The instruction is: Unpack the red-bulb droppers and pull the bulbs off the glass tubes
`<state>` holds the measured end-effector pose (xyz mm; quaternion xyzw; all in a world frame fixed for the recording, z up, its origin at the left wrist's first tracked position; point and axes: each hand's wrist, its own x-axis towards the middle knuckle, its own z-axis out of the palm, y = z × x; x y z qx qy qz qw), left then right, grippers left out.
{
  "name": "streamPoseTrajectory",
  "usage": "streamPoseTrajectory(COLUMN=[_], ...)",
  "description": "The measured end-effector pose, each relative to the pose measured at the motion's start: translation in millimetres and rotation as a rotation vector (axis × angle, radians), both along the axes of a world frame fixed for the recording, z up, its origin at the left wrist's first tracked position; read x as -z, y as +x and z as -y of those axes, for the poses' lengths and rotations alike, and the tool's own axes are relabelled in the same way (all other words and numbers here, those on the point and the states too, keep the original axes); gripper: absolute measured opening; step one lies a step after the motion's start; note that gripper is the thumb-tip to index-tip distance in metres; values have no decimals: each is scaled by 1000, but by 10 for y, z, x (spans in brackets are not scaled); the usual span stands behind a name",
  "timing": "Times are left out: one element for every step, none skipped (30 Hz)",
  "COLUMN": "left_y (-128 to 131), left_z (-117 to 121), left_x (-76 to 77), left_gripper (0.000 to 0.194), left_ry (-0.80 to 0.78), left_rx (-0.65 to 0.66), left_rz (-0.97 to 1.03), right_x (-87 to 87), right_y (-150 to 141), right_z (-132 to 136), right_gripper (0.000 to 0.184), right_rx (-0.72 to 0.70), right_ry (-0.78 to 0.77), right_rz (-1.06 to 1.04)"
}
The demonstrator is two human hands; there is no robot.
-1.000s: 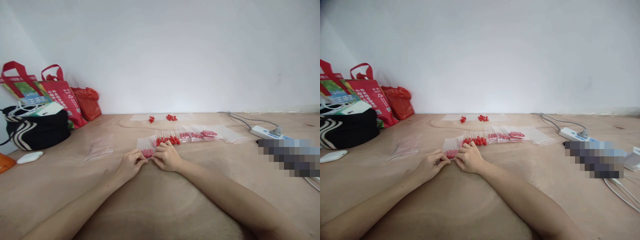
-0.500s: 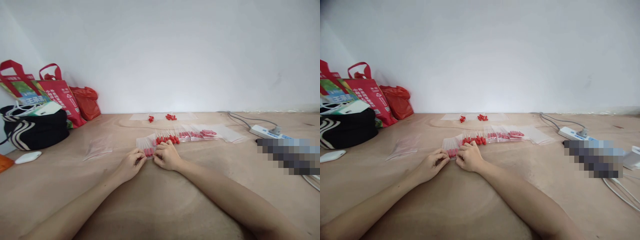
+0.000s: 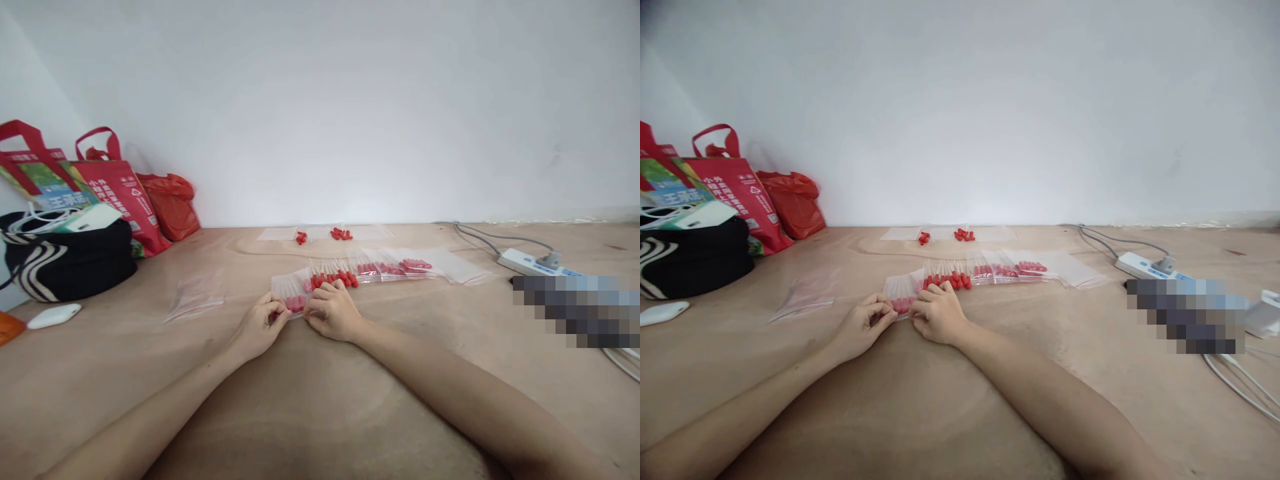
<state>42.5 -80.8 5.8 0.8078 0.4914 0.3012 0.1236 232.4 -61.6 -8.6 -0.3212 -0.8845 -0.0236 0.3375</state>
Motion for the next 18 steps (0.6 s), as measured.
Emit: streamPoseTrajectory(left_y=[2, 7, 16, 29, 45, 64, 86, 110, 136, 163, 191, 221, 252, 284, 316, 348, 378, 406], left_z=[2, 5, 8, 13, 18, 24, 30, 37, 43, 49, 52, 52, 48, 41, 31, 18, 5, -9], left_x=[9, 15, 18, 18, 16, 13, 7, 0, -8, -18, -31, -45, -62, -80, -99, -118, -136, -151], left_gripper=[27, 27, 26, 26, 25, 25, 24, 23, 23, 22, 21, 19, 17, 15, 13, 11, 9, 8], left_ry=[11, 25, 41, 59, 77, 93, 109, 125, 141, 157, 172, 186, 197, 204, 209, 210, 210, 208], left_rx=[-8, -12, -11, -9, -7, -9, -13, -17, -16, -6, 12, 36, 63, 93, 122, 146, 161, 170], left_rz=[13, 23, 29, 32, 32, 29, 23, 15, 5, -9, -28, -50, -76, -104, -135, -169, -203, -237], right_x=[3, 5, 7, 7, 6, 6, 5, 6, 7, 10, 13, 17, 21, 25, 29, 32, 36, 39], right_y=[4, 11, 19, 30, 43, 59, 76, 94, 114, 135, 156, 179, 202, 224, 245, 265, 282, 295], right_z=[-3, -6, -7, -8, -9, -8, -8, -9, -10, -11, -13, -15, -16, -16, -15, -13, -10, -7], right_gripper=[5, 6, 7, 7, 7, 7, 6, 6, 7, 8, 9, 11, 11, 12, 12, 12, 12, 12], right_rx=[12, 27, 42, 53, 61, 67, 71, 74, 76, 77, 77, 75, 74, 75, 77, 79, 81, 82], right_ry=[1, 0, -2, -6, -11, -13, -12, -7, 2, 14, 28, 43, 56, 66, 74, 77, 76, 73], right_rz=[-11, -25, -38, -48, -53, -52, -49, -44, -39, -35, -31, -28, -25, -24, -25, -25, -24, -21])
